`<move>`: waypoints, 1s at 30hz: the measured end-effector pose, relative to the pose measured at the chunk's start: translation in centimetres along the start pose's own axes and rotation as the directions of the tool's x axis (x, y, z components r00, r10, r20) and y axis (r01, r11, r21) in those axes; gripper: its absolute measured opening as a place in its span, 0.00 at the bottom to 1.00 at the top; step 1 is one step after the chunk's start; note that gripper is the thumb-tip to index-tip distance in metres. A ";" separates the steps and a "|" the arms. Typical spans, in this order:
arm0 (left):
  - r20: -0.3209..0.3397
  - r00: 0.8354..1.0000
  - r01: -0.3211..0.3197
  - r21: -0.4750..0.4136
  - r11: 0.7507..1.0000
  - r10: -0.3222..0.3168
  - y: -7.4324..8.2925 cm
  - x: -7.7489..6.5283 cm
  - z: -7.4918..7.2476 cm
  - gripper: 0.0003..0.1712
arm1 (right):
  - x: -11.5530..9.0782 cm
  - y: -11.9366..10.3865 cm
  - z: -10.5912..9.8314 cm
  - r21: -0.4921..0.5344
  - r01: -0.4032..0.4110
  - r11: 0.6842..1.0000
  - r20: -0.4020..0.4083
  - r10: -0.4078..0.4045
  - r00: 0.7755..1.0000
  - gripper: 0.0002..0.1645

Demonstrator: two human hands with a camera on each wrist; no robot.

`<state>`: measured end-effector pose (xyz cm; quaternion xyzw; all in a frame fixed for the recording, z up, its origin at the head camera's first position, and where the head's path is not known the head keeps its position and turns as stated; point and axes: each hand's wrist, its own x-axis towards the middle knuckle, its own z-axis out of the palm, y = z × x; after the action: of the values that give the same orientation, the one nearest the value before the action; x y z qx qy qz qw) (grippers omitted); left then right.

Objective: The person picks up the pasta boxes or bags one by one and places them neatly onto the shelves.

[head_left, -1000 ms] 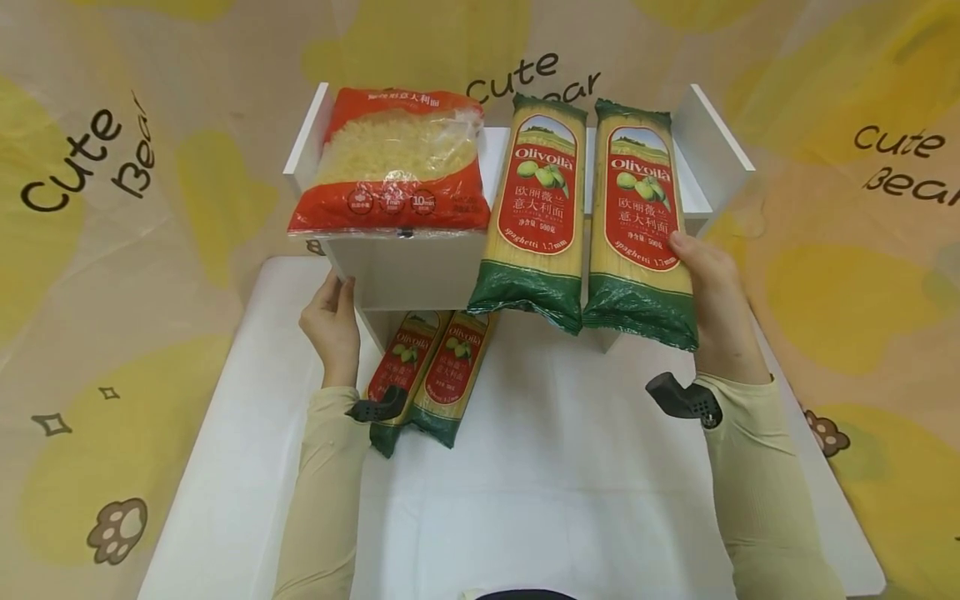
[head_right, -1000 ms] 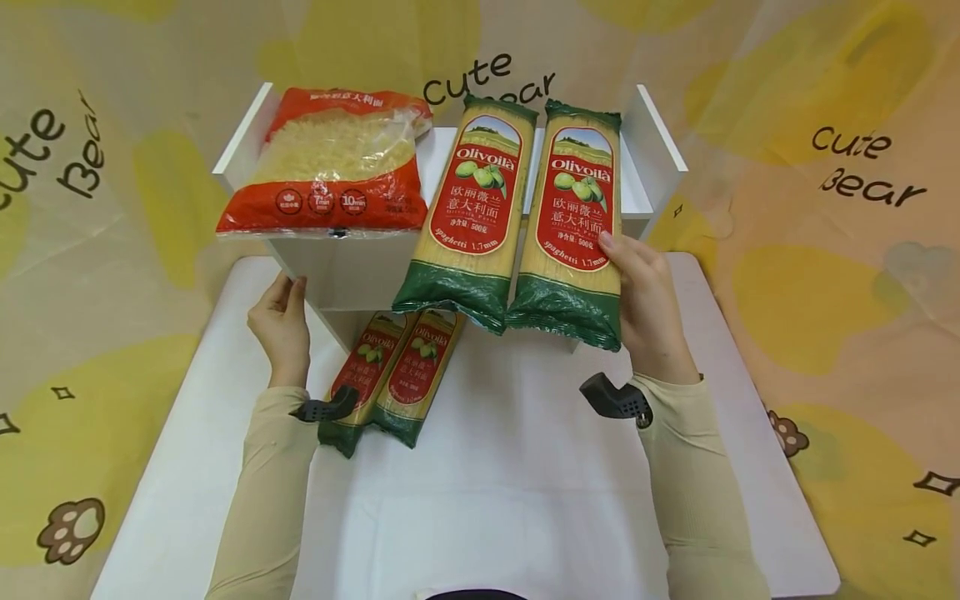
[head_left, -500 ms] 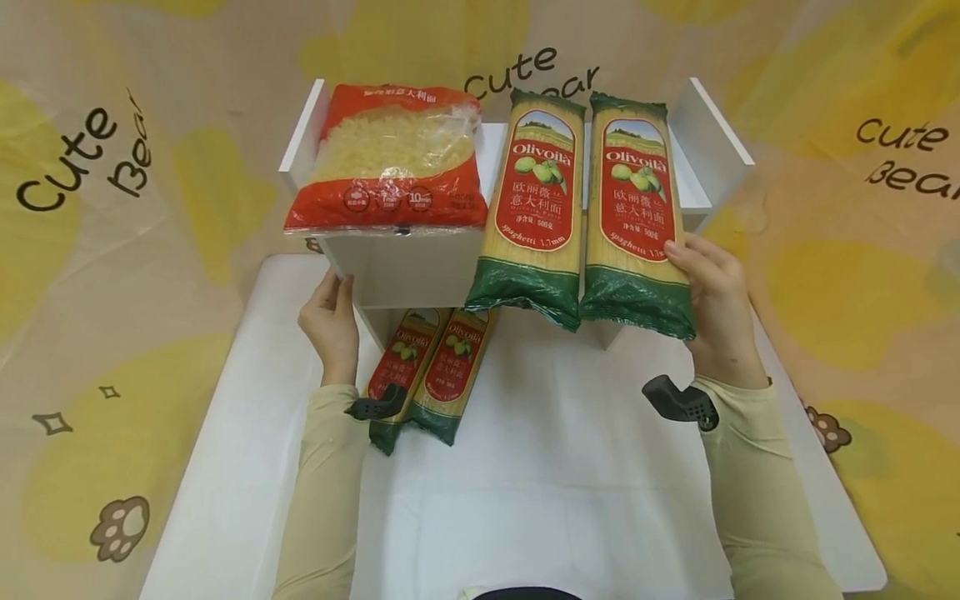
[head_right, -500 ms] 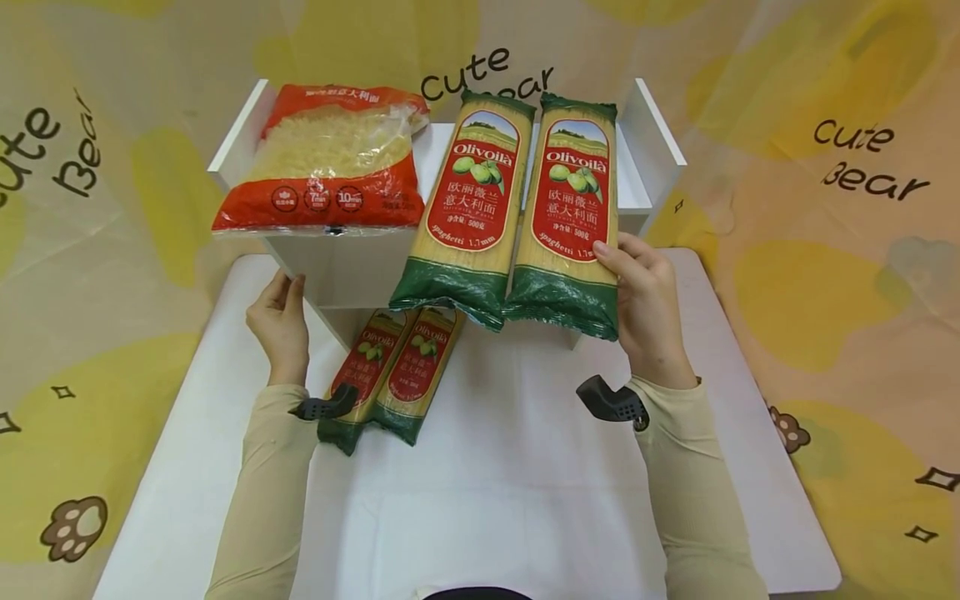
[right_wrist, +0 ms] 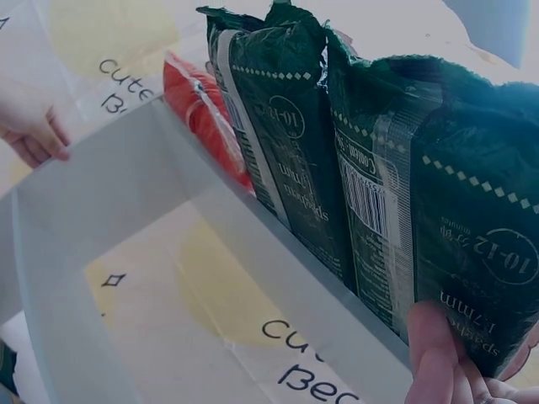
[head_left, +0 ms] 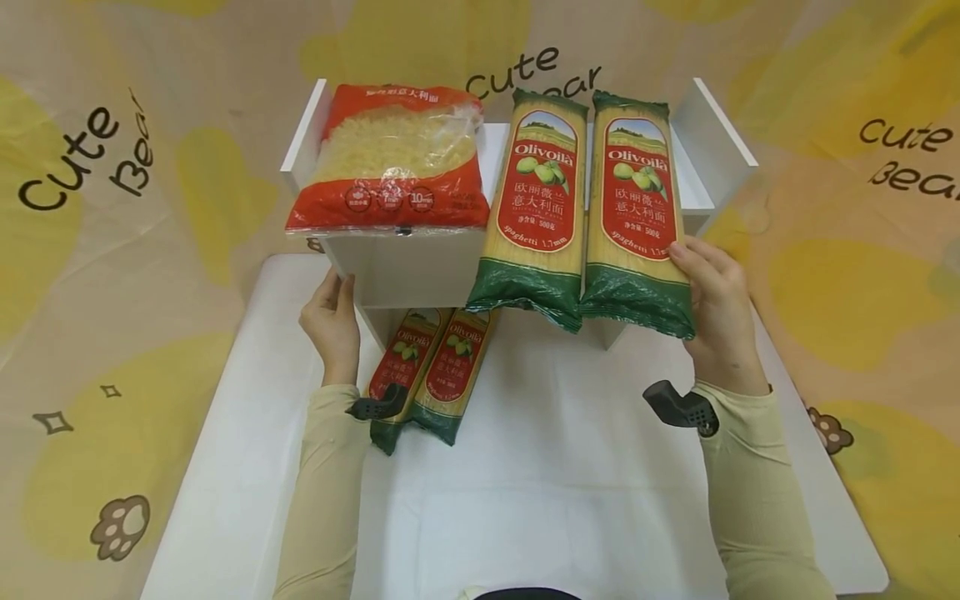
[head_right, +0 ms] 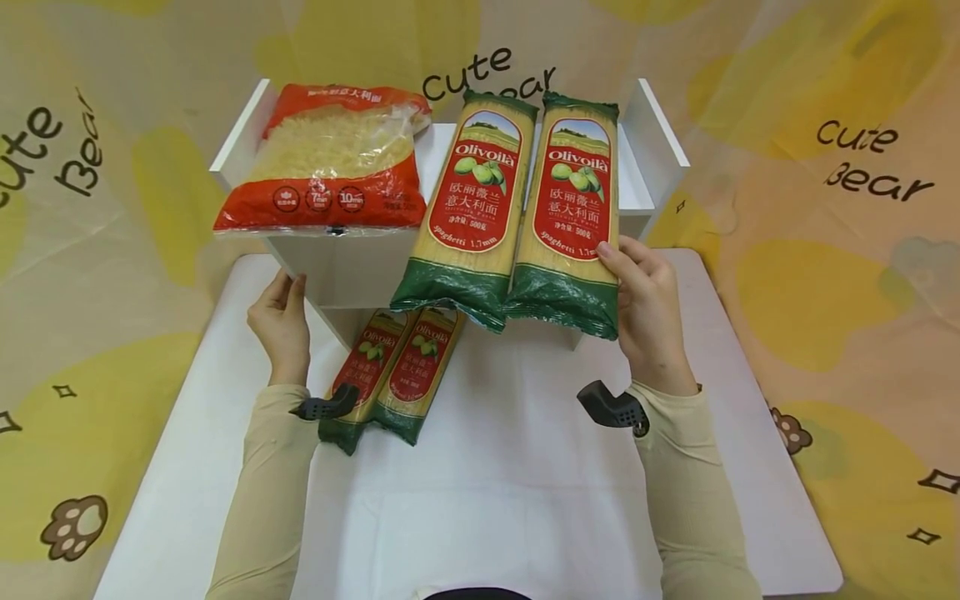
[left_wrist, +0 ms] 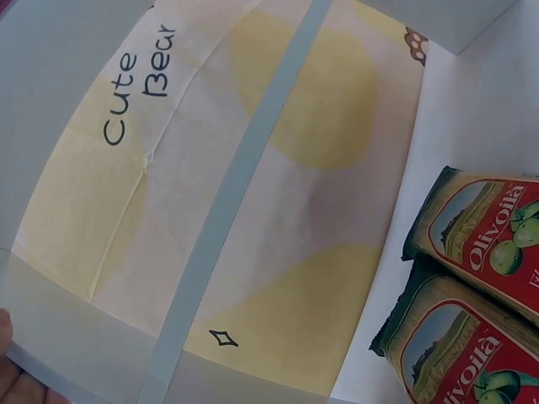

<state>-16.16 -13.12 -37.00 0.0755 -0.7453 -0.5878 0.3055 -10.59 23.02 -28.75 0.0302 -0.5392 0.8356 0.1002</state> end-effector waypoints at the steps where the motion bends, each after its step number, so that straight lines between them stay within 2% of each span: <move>1: 0.003 1.000 0.003 -0.005 1.000 -0.003 0.0 0.0 0.0 0.16 | -0.1 0.0 0.0 0.009 0.004 1.000 0.000 -0.004 1.000 0.14; 16: 0.011 1.000 0.022 -0.006 1.000 -0.022 -0.1 0.0 0.0 0.16 | -1.6 1.0 -1.2 0.128 0.089 0.988 0.076 -0.100 0.992 0.14; 23: -0.003 1.000 0.021 -0.025 0.999 -0.021 -3.9 1.1 0.4 0.16 | -2.6 1.8 -2.0 0.256 0.107 0.961 0.144 -0.147 0.979 0.15; 26: -0.002 1.000 0.015 -0.034 0.999 -0.015 -4.3 1.2 0.4 0.16 | -3.0 2.4 -2.4 0.263 0.114 0.958 0.153 -0.158 0.976 0.14; 30: -0.001 1.000 -0.001 -0.036 0.999 0.001 -4.2 1.1 0.3 0.16 | -3.6 3.6 -3.0 0.189 0.108 0.976 0.153 -0.138 0.979 0.16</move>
<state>-18.29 -14.63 -40.54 0.0699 -0.7345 -0.6010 0.3073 -7.58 23.83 -33.76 0.1418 -0.4650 0.8677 0.1036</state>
